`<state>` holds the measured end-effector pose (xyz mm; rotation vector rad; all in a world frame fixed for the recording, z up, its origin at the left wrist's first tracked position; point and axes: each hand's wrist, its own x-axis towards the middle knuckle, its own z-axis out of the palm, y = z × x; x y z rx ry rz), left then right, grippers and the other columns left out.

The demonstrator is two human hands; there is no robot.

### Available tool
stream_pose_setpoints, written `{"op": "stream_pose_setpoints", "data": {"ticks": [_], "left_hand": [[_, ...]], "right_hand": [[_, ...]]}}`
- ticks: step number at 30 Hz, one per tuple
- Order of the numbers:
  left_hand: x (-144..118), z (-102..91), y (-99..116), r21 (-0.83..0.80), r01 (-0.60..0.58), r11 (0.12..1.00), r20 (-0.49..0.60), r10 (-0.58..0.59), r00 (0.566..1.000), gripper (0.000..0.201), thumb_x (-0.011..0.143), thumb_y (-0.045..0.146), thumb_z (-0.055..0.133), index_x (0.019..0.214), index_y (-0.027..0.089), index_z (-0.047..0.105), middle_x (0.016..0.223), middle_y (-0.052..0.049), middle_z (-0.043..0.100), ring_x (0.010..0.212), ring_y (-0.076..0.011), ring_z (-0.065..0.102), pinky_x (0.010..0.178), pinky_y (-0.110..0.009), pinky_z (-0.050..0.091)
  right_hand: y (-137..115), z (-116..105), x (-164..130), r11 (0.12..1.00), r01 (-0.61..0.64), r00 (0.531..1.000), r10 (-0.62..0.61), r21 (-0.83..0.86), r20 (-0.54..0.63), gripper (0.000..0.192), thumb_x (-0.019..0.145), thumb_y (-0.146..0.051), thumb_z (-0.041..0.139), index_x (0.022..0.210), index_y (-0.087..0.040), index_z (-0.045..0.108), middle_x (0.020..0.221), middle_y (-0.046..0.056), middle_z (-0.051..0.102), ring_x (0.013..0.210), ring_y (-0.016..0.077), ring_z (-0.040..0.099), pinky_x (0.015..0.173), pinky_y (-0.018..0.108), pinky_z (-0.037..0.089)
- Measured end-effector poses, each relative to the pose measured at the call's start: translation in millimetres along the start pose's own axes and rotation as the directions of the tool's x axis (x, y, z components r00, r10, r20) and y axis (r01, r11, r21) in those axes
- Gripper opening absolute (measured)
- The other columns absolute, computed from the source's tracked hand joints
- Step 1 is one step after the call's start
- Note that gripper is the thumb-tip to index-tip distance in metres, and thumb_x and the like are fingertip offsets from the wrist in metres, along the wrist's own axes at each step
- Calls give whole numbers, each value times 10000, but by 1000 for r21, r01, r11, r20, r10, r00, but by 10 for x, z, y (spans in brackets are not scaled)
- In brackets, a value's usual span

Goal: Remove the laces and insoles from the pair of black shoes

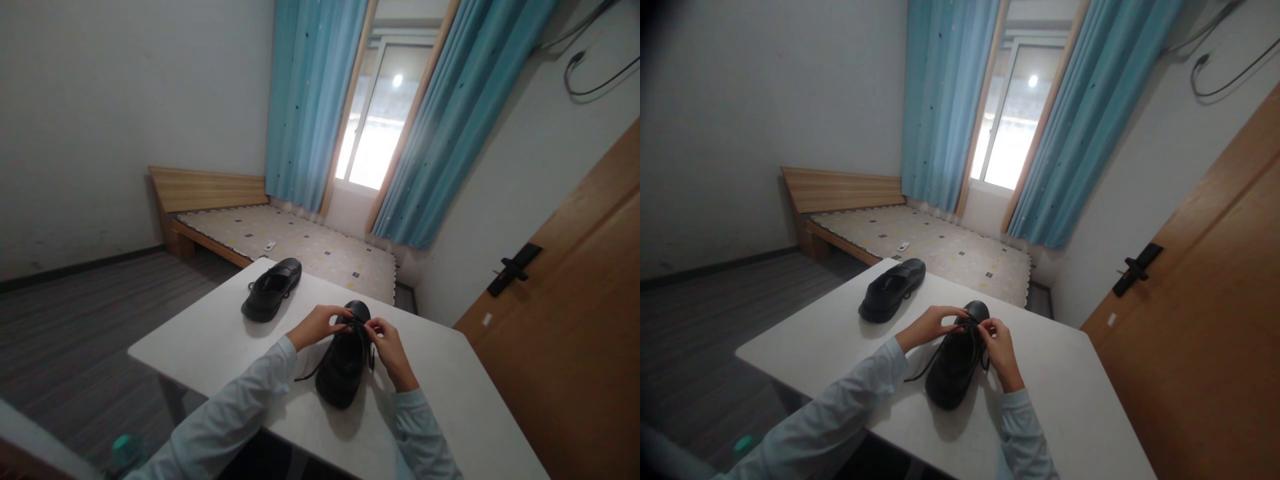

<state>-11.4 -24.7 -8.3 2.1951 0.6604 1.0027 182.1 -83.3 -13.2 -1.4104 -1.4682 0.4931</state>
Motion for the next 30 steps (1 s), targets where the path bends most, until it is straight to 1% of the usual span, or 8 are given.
{"op": "stream_pose_setpoints", "data": {"ticks": [9, 14, 17, 20, 23, 26, 28, 30], "left_hand": [[-4, 0, 21, 20, 37, 999, -1, -37, 999, 339, 732, 337, 664, 1047, 215, 667, 1104, -34, 666, 1027, -197, 619, 929, -271, 444], [-13, -12, 28, 26, 40, 999, 3, -40, 999, 331, 744, 339, 653, 1051, 216, 664, 1102, -28, 668, 1031, -188, 617, 927, -257, 440], [-17, -28, 34, 30, 58, 998, 9, -58, 998, 342, 735, 355, 663, 1051, 223, 663, 1102, -23, 668, 1036, -190, 614, 936, -262, 432], [-15, -35, 29, 32, 70, 997, 19, -70, 997, 359, 729, 372, 666, 1060, 234, 658, 1119, -17, 660, 1049, -194, 607, 945, -267, 425], [-12, -30, 18, 27, 69, 997, 25, -70, 997, 365, 730, 387, 662, 1063, 238, 658, 1129, -14, 655, 1053, -196, 604, 946, -262, 421], [-13, -26, 16, 27, 71, 997, 24, -72, 997, 365, 731, 390, 660, 1065, 244, 656, 1129, -11, 655, 1059, -197, 600, 947, -266, 420], [-16, -28, 22, 27, 72, 997, 25, -73, 997, 359, 735, 386, 658, 1064, 245, 656, 1130, -12, 655, 1061, -198, 598, 948, -272, 420], [-19, -32, 32, 25, 74, 997, 27, -75, 997, 355, 736, 385, 657, 1063, 244, 656, 1133, -15, 653, 1062, -200, 598, 949, -278, 421]], "right_hand": [[-38, 54, -4, 995, -24, 998, 30, 94, -61, 331, 675, -493, 633, 670, -164, 601, 642, 31, 603, 629, 181, 539, 571, 283, 404], [-51, 65, -6, 979, -49, 998, 54, 197, -18, 276, 689, -436, 654, 674, -169, 586, 607, -3, 566, 596, 150, 502, 560, 266, 381], [-81, 44, -21, 941, -99, 995, 99, 322, 16, 255, 696, -417, 669, 719, -173, 598, 634, -7, 583, 612, 141, 518, 587, 264, 395], [-120, 7, -29, 865, -163, 986, 165, 475, 37, 250, 672, -381, 709, 787, -185, 603, 687, 0, 623, 658, 143, 556, 620, 264, 421], [-160, -27, -28, 786, -181, 981, 188, 591, 50, 265, 659, -341, 729, 842, -197, 602, 734, 8, 644, 698, 146, 589, 662, 275, 456], [-200, -51, -30, 748, -161, 985, 162, 644, 58, 272, 668, -315, 721, 882, -201, 599, 775, 17, 651, 733, 156, 621, 725, 307, 484], [-225, -74, -35, 751, -146, 987, 154, 644, 44, 281, 676, -314, 708, 910, -211, 591, 810, 21, 654, 746, 172, 639, 736, 336, 498], [-249, -115, -39, 769, -122, 989, 148, 627, 10, 277, 684, -322, 692, 920, -224, 583, 847, 22, 652, 715, 176, 644, 716, 365, 512]]}}
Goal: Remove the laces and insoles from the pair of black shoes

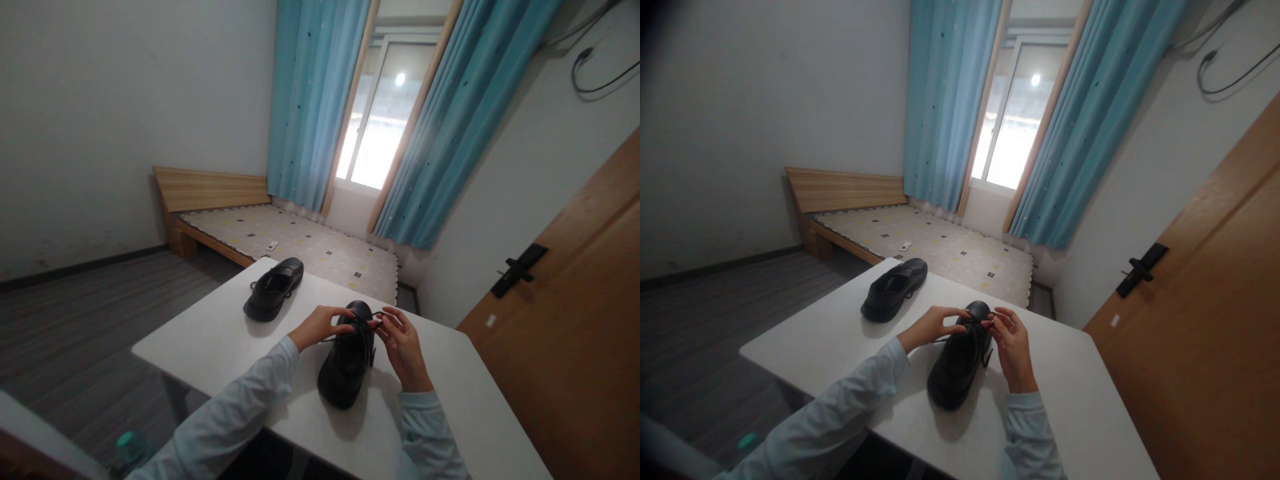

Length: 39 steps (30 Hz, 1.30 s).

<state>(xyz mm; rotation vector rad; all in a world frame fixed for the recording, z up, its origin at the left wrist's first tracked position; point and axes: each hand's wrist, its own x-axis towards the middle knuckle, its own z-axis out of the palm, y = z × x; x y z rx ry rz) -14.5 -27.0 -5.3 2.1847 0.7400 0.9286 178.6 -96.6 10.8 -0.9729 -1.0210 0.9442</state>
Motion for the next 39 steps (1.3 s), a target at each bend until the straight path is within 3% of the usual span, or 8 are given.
{"op": "stream_pose_setpoints", "data": {"ticks": [5, 10, 17, 22, 26, 30, 34, 39], "left_hand": [[-3, -4, 6, -8, 12, 1000, 3, -12, 1000, 349, 736, 383, 659, 1060, 252, 656, 1139, -12, 650, 1064, -196, 598, 955, -279, 418], [-4, 3, -9, -15, 12, 1000, 3, -12, 1000, 353, 737, 383, 660, 1061, 242, 658, 1140, -16, 649, 1063, -193, 599, 955, -263, 416], [-9, 13, 2, -11, 0, 1000, -5, 0, 1000, 328, 754, 362, 647, 1056, 235, 658, 1135, -21, 651, 1068, -190, 597, 960, -271, 416], [1, 23, 23, 0, -4, 1000, -29, 4, 1000, 263, 780, 304, 625, 1027, 224, 666, 1105, -23, 668, 1045, -179, 607, 945, -271, 421], [9, 42, 20, 6, -13, 1000, -57, 14, 998, 224, 783, 273, 620, 993, 215, 672, 1069, -26, 683, 1007, -177, 620, 920, -272, 433], [16, 83, 7, 20, -53, 998, -102, 55, 993, 169, 783, 239, 619, 940, 202, 671, 1012, -32, 693, 952, -172, 625, 884, -272, 444], [34, 126, 5, 80, -51, 995, -166, 64, 984, 111, 781, 256, 627, 857, 186, 668, 913, -44, 677, 881, -176, 608, 831, -279, 445], [77, 158, -14, 110, -18, 994, -193, 39, 980, 80, 775, 250, 634, 770, 173, 654, 820, -36, 632, 820, -171, 575, 778, -277, 433]], "right_hand": [[-143, -122, 4, 996, 90, 992, -88, 14, -93, 239, 673, -299, 695, 879, -225, 599, 926, 36, 649, 571, 113, 576, 599, 333, 509], [-242, -252, 28, 981, 191, 963, -178, 44, -204, 224, 643, -260, 720, 845, -211, 635, 932, 39, 643, 547, 73, 504, 456, 214, 392], [-210, -276, 43, 948, 213, 920, -276, -236, -277, 259, 676, -324, 693, 885, -186, 630, 797, 16, 602, 619, 107, 527, 520, 232, 433], [-145, -203, 35, 796, 236, 930, -351, -557, -108, 300, 729, -408, 629, 925, -181, 624, 893, 63, 606, 744, 167, 543, 653, 319, 486], [-60, -136, 26, 578, 363, 910, -389, -731, 145, 333, 721, -455, 637, 956, -219, 644, 1003, 82, 546, 915, 230, 535, 769, 387, 483], [81, -110, 34, 383, 425, 892, -331, -820, 308, 432, 660, -519, 679, 998, -250, 657, 1149, 109, 500, 1098, 301, 468, 932, 470, 398], [229, -142, 49, 249, 386, 914, -232, -888, 332, 541, 691, -571, 620, 1116, -237, 608, 1329, 143, 407, 1228, 343, 366, 983, 516, 339], [361, -211, 67, 228, 313, 947, -149, -922, 285, 615, 729, -591, 562, 1191, -186, 555, 1365, 187, 389, 1260, 356, 350, 988, 527, 328]]}}
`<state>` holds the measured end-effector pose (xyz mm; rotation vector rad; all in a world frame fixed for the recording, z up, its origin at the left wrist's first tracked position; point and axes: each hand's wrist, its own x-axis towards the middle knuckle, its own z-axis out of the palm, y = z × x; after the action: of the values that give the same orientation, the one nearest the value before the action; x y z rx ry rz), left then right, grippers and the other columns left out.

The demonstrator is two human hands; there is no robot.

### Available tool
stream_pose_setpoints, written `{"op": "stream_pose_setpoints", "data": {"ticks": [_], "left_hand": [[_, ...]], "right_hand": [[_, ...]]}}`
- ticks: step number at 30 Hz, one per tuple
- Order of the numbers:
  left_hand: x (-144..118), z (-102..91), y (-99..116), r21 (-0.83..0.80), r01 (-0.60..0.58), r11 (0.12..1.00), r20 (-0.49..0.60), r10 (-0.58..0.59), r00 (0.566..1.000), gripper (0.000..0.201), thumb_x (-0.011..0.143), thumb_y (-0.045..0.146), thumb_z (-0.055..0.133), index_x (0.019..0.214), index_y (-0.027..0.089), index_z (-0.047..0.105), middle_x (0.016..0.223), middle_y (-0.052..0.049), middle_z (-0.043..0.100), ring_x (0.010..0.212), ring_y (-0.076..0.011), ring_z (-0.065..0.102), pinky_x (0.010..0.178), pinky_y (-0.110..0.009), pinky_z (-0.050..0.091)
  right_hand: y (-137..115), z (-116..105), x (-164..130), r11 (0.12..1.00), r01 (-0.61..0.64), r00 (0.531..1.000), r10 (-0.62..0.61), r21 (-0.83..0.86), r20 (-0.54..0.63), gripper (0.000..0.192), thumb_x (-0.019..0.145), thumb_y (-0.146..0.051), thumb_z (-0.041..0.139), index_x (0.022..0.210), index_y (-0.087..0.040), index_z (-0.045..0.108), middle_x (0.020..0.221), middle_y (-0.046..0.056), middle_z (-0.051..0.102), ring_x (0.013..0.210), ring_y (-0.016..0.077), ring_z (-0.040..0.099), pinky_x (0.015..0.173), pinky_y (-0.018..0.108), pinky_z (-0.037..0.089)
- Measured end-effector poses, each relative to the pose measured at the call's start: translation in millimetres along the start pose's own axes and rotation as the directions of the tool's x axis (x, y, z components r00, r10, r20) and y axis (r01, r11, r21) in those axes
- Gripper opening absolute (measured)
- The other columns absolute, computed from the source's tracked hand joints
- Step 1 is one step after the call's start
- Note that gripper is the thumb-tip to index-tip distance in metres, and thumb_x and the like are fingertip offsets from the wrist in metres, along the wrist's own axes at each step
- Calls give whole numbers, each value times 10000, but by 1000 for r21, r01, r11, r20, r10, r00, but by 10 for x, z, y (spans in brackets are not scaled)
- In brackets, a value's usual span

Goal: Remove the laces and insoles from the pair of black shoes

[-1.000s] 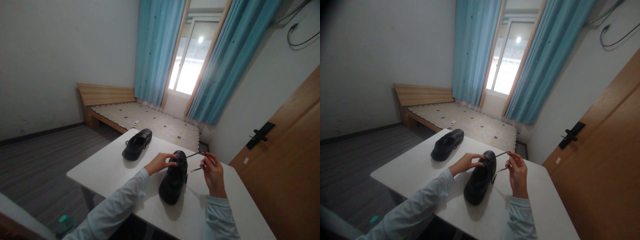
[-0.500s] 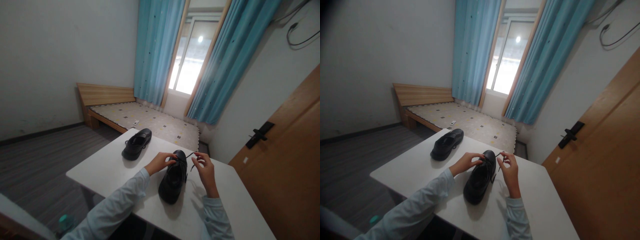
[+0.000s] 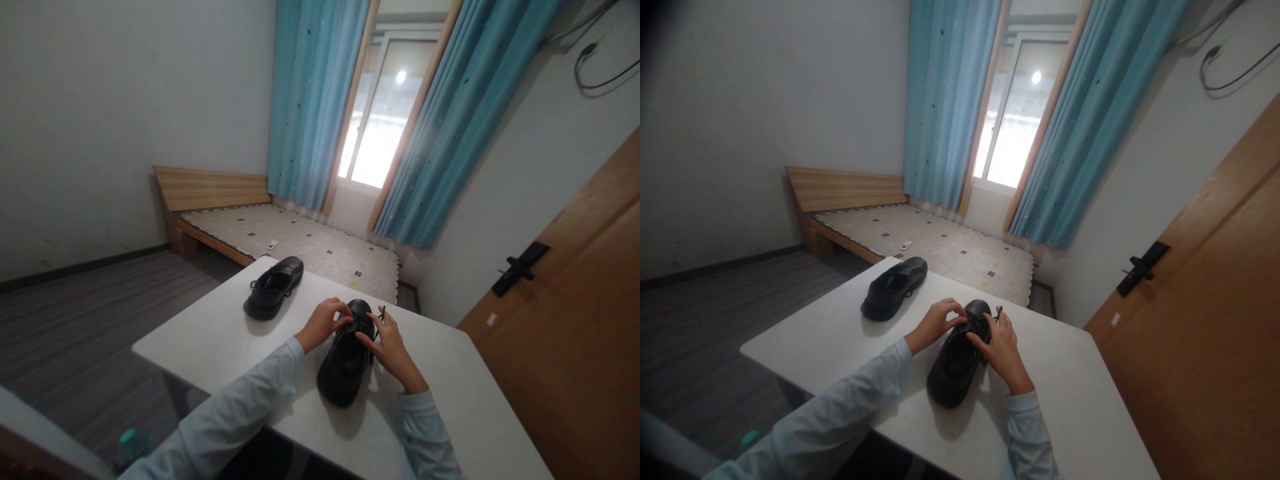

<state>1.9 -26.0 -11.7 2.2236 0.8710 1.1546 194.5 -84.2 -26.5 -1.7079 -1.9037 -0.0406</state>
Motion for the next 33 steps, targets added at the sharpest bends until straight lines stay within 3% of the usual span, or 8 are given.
{"op": "stream_pose_setpoints", "data": {"ticks": [10, 15, 23, 29, 33], "left_hand": [[20, 58, 20, 43, 17, 999, 40, -18, 999, 79, 830, 227, 538, 809, 163, 578, 803, -37, 608, 774, -172, 544, 727, -283, 427], [18, 75, 44, 62, 23, 998, 47, -26, 999, 89, 848, 240, 510, 836, 164, 555, 828, -43, 607, 809, -181, 548, 765, -298, 422], [22, 62, 82, -53, 55, 997, 58, -52, 997, 81, 850, 230, 481, 838, 166, 529, 828, -41, 596, 800, -169, 545, 758, -290, 432], [15, 53, 36, -274, 95, 957, 124, -63, 990, 169, 748, 174, 568, 910, 165, 521, 865, -15, 581, 823, -145, 540, 777, -272, 439], [31, 67, 1, -368, 86, 926, 115, -47, 992, 158, 722, 185, 593, 851, 160, 505, 832, -6, 548, 812, -145, 523, 781, -281, 435]], "right_hand": [[56, 78, -14, 998, -38, 999, 37, 59, 20, 616, 745, -576, 551, 1245, -218, 509, 1314, 162, 480, 1237, 336, 408, 980, 490, 353], [63, 77, -16, 998, -50, 996, 47, 45, 70, 678, 760, -599, 509, 1277, -162, 475, 1327, 199, 457, 1237, 341, 407, 969, 497, 358], [40, 59, -12, 997, -76, 993, 72, 33, 92, 705, 755, -624, 490, 1287, -162, 464, 1321, 202, 465, 1230, 347, 418, 966, 495, 366], [3, 24, 1, 996, -83, 989, 84, -6, 121, 717, 753, -624, 491, 1283, -141, 470, 1313, 219, 468, 1219, 357, 428, 952, 500, 385], [1, 21, 2, 997, -75, 991, 79, -35, 110, 685, 765, -609, 487, 1273, -149, 478, 1314, 203, 471, 1215, 344, 438, 943, 494, 395]]}}
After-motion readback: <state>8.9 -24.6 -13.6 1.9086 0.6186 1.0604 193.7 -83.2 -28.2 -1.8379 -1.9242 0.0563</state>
